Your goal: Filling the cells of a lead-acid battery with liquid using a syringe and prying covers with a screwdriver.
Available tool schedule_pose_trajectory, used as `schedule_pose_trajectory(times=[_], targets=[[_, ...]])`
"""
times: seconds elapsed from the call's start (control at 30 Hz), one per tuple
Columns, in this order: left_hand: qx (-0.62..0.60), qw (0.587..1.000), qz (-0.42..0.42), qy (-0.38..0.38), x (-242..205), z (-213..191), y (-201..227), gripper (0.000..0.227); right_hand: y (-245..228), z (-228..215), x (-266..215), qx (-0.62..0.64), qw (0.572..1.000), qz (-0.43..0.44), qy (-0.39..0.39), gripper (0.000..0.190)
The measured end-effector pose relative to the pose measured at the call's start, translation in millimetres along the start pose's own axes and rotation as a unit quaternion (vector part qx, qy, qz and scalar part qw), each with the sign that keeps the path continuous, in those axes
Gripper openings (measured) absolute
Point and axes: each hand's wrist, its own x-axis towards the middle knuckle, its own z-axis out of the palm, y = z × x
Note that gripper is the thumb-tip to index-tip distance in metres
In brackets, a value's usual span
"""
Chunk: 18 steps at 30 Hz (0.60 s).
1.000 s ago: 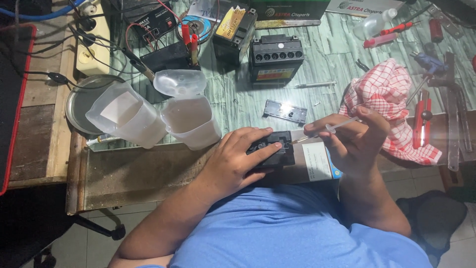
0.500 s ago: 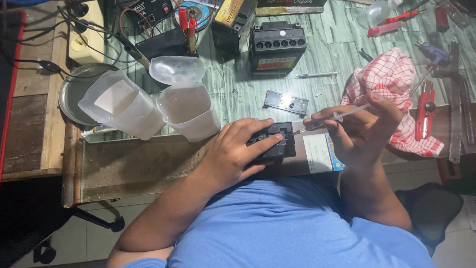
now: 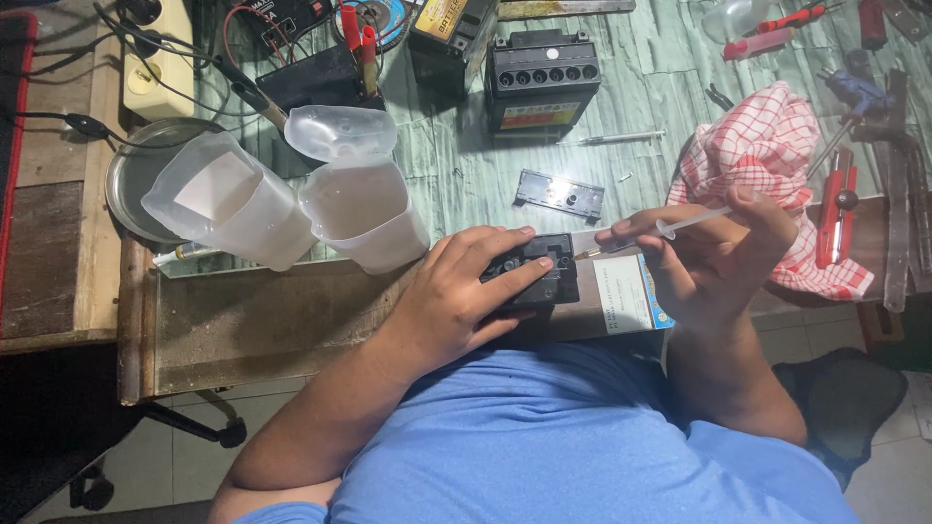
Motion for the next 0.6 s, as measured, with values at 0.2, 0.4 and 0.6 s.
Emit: schedule_pose_trajectory(times=[0.2, 0.4, 0.6], targets=[[0.003, 1.0, -0.001, -0.001, 0, -2, 1, 0.089, -4, 0, 1, 0.004, 1.0, 0.0, -0.012, 0.062], [0.004, 1.0, 0.0, 0.001, 0, -1, 1, 0.09, -2, -2, 0, -0.009, 1.0, -0.01, -0.021, 0.065], [0.002, 1.0, -0.001, -0.001, -1, 0, 0, 0.089, -1, -1, -7, -0.043, 0.999, -0.018, -0.001, 0.059]])
